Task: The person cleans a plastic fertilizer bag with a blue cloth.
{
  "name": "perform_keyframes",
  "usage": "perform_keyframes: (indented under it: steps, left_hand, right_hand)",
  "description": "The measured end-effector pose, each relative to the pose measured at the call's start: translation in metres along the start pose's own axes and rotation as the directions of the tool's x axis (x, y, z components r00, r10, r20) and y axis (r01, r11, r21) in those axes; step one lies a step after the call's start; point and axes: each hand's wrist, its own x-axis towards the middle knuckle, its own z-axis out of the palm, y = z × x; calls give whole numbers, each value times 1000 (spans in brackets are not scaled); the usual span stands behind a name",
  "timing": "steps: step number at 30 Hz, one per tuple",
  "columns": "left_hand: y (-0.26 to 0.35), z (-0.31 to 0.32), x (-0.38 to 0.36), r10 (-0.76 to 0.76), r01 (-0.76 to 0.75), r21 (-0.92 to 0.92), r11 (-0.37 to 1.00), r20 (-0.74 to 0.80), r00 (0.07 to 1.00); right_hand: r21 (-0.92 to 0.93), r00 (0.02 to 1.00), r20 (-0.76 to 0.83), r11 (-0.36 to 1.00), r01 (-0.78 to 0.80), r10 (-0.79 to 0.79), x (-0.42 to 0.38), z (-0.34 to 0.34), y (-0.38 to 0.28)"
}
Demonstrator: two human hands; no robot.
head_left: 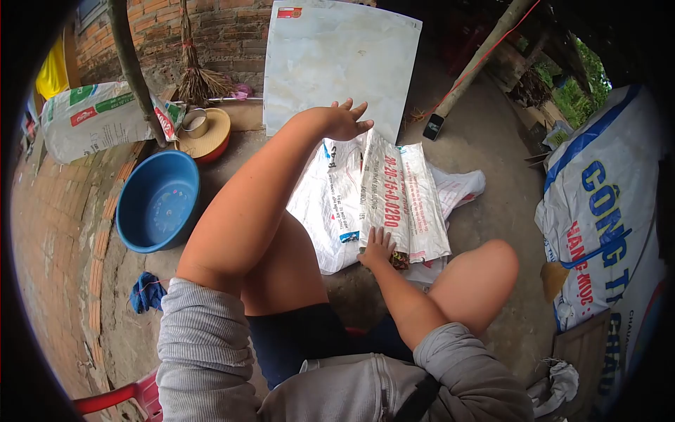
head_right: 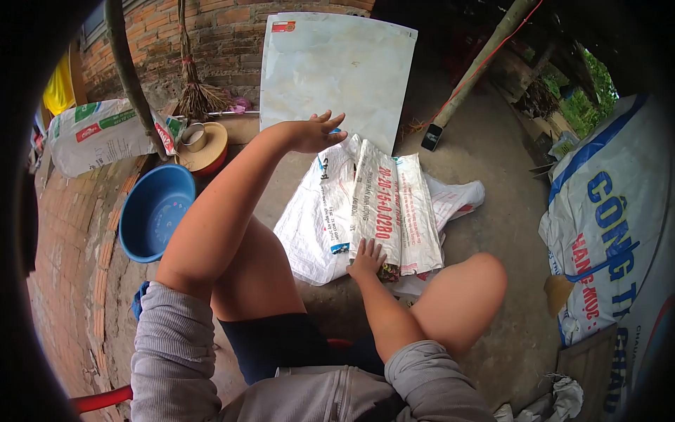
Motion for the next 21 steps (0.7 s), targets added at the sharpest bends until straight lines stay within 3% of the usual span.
perform_keyframes:
  steps: [2, 5, 7, 8, 9, 10, 11, 12, 13, 14, 15, 19, 21]
  left_hand:
    - [-4, -2, -6, -72, 72, 64, 995, -12, 997]
    - [-6, -2, -15, -77, 77, 62, 995, -14, 997]
    - [-4, 1, -19, -67, 66, 75, 995, 9, 998]
    - [-5, 5, -15, -77, 74, 99, 992, 25, 997]
    - [-4, 5, -13, -89, 85, 120, 989, 33, 995]
    - [1, 3, -16, -105, 97, 147, 984, 48, 993]
    - [3, 0, -18, -107, 100, 143, 985, 42, 993]
    - [6, -1, -20, -112, 108, 149, 983, 17, 994]
    - [8, -2, -22, -117, 117, 152, 981, -6, 993]
    - [12, -2, -25, -122, 122, 145, 982, -10, 993]
    - [16, -4, -28, -105, 107, 144, 984, -19, 994]
    - [23, 9, -20, -30, 40, 177, 983, -62, 998]
    - [32, 18, -20, -15, 17, 195, 981, -13, 1000]
  right_hand:
    - [-66, 974, 128, 981, -182, 189, 1, 1, -5]
    - [34, 942, 183, 955, -293, 282, 16, -38, -27]
    - [-302, 945, 281, 950, -81, 170, 116, 11, -6]
    - [-292, 945, 282, 953, -83, 168, 87, -55, -1]
    - [-238, 898, 433, 952, 194, -75, 55, -141, -24]
    - [-127, 893, 434, 989, -71, 120, 85, -157, -18]
    - [-139, 860, 494, 988, -66, 127, 86, -205, -20]
    - [-109, 908, 396, 989, -100, 135, 113, -224, -8]
    - [-202, 987, 155, 977, 67, -36, 124, -250, 5]
    - [-267, 988, -50, 955, 131, -149, 74, -299, 2]
    - [-296, 924, -247, 930, 216, -293, 120, -299, 31]
    - [-339, 983, -40, 928, 154, -178, 129, -364, 54]
    - [-220, 986, -85, 968, 122, -144, 140, -343, 63]
